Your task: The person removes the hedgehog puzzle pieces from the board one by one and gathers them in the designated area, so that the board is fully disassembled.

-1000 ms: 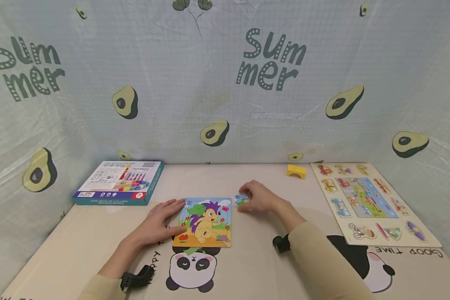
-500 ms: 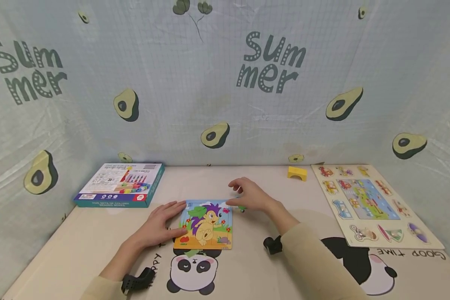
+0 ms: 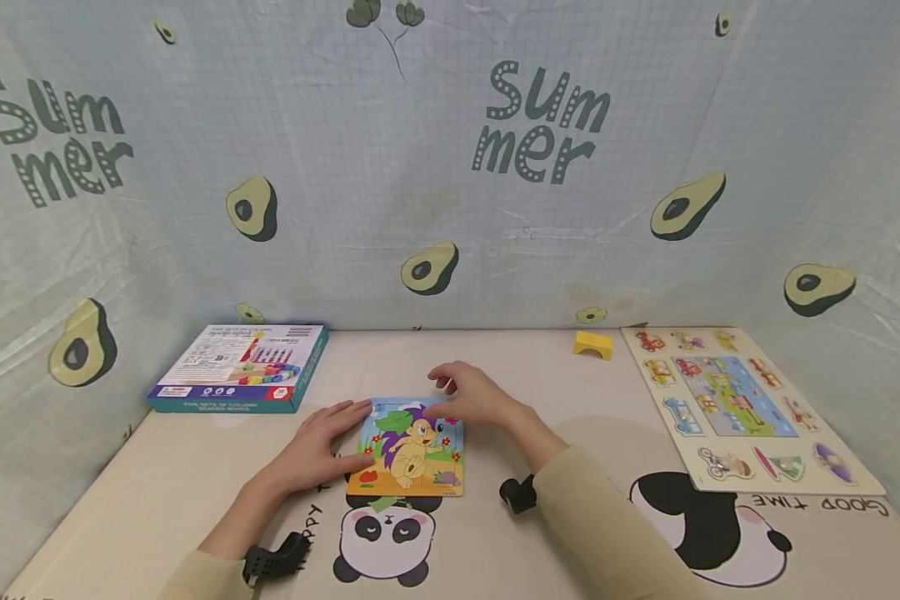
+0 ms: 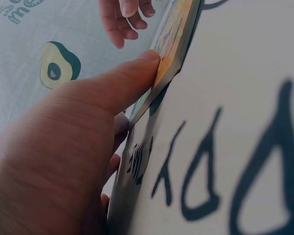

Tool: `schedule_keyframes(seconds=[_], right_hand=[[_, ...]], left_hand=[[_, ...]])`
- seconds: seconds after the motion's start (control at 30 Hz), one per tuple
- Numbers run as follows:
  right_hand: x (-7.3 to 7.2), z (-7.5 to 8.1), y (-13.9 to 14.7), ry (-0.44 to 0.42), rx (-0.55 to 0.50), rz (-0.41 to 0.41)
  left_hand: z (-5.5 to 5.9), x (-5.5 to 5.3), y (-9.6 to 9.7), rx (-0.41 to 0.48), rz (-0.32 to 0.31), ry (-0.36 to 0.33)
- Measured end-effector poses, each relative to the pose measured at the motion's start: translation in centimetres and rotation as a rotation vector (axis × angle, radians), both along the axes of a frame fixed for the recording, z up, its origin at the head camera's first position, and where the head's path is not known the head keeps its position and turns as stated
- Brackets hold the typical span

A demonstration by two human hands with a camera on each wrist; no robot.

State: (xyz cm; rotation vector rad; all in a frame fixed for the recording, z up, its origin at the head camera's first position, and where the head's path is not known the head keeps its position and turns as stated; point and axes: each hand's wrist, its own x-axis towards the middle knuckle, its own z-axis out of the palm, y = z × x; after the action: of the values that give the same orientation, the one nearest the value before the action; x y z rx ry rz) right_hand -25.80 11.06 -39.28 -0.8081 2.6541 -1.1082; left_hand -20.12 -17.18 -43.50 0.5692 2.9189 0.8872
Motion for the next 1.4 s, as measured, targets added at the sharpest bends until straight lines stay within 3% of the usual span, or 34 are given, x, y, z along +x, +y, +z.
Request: schedule_keyframes(seconds=[0.3,0.63,0.9,1.4], right_hand=[[0.3,-0.3,-1.9,-0.003,0.056,0.022],[0.9,-0.4,-2.9,-0.017,0.132,-0.026],[1.2,-0.6,-3.8,0.052,0.259,-0.026],[1.5,-0.8,-4.2,0.030,0.231,-0.044]], left_hand=[[0.2,0.1,0.0,0.008,0.010,-0.009],[0.0,0.0,0.0,0.013,0.003,-0.009],[0.1,0.0,-0.1,0.013,-0.006,-0.005],[0.3,0.0,-0.1,0.011,-0.004,-0.012]])
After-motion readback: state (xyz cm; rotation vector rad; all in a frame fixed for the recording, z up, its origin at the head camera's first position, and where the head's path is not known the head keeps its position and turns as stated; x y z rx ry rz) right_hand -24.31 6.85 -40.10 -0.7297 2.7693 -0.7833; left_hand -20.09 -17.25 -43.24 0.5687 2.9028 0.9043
